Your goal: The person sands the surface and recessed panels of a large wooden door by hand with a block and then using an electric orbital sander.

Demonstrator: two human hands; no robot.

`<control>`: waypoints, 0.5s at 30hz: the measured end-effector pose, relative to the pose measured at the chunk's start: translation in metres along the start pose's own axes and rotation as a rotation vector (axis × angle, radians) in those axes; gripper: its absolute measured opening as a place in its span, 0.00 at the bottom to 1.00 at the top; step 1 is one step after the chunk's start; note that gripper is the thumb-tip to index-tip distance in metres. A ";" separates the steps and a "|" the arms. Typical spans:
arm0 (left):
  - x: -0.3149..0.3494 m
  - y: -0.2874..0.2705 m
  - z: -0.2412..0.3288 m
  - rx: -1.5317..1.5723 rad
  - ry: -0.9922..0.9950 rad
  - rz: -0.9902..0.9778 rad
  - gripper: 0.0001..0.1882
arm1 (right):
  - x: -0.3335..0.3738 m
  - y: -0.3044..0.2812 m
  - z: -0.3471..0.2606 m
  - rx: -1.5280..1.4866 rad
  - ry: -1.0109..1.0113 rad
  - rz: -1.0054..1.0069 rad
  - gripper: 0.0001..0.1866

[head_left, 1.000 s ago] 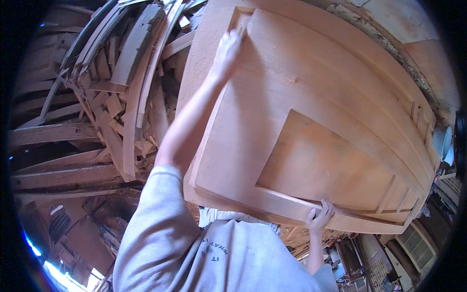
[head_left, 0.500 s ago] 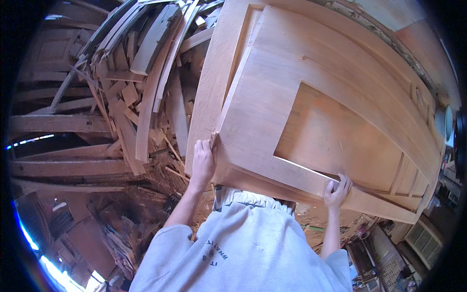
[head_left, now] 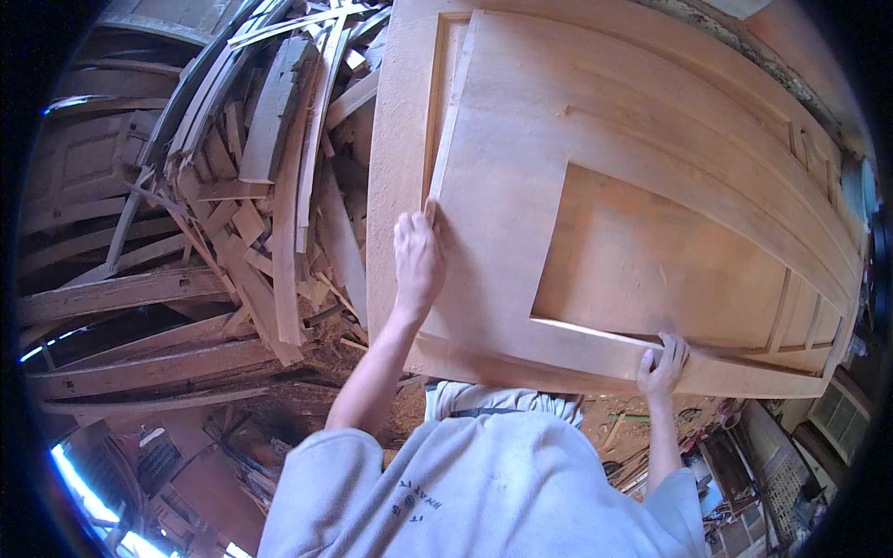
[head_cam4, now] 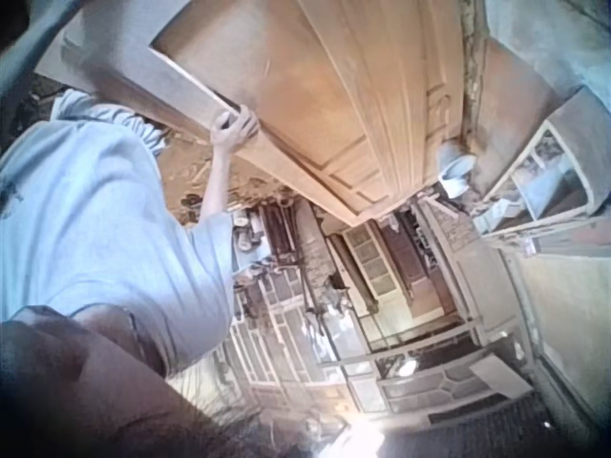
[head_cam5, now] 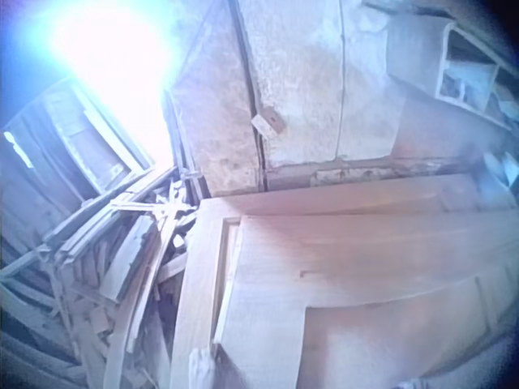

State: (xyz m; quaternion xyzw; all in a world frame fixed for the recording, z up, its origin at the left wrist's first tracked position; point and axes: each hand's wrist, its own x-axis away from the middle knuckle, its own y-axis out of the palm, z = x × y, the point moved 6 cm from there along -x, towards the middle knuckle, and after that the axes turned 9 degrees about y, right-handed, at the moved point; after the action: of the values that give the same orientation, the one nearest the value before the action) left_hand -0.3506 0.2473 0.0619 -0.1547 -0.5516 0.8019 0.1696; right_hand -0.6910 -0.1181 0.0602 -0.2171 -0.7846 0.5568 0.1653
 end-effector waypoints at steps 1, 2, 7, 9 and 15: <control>-0.028 0.002 0.003 0.012 0.021 0.013 0.08 | -0.004 0.001 0.001 0.015 -0.012 -0.005 0.22; -0.053 0.008 -0.001 0.015 0.020 0.020 0.08 | -0.007 0.000 0.000 0.017 -0.017 -0.001 0.22; -0.181 0.041 -0.003 0.014 0.112 0.134 0.07 | -0.005 0.001 0.000 0.018 0.005 -0.063 0.23; -0.233 0.050 -0.005 -0.076 0.173 0.137 0.08 | -0.006 0.003 -0.001 0.007 0.019 -0.092 0.24; -0.395 0.071 0.010 -0.073 0.239 0.207 0.15 | 0.001 0.009 0.010 0.026 0.044 -0.144 0.25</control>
State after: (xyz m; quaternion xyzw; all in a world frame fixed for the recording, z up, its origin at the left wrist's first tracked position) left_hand -0.0091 0.0408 0.0229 -0.3111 -0.5375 0.7703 0.1447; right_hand -0.6958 -0.1229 0.0488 -0.1702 -0.7869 0.5488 0.2251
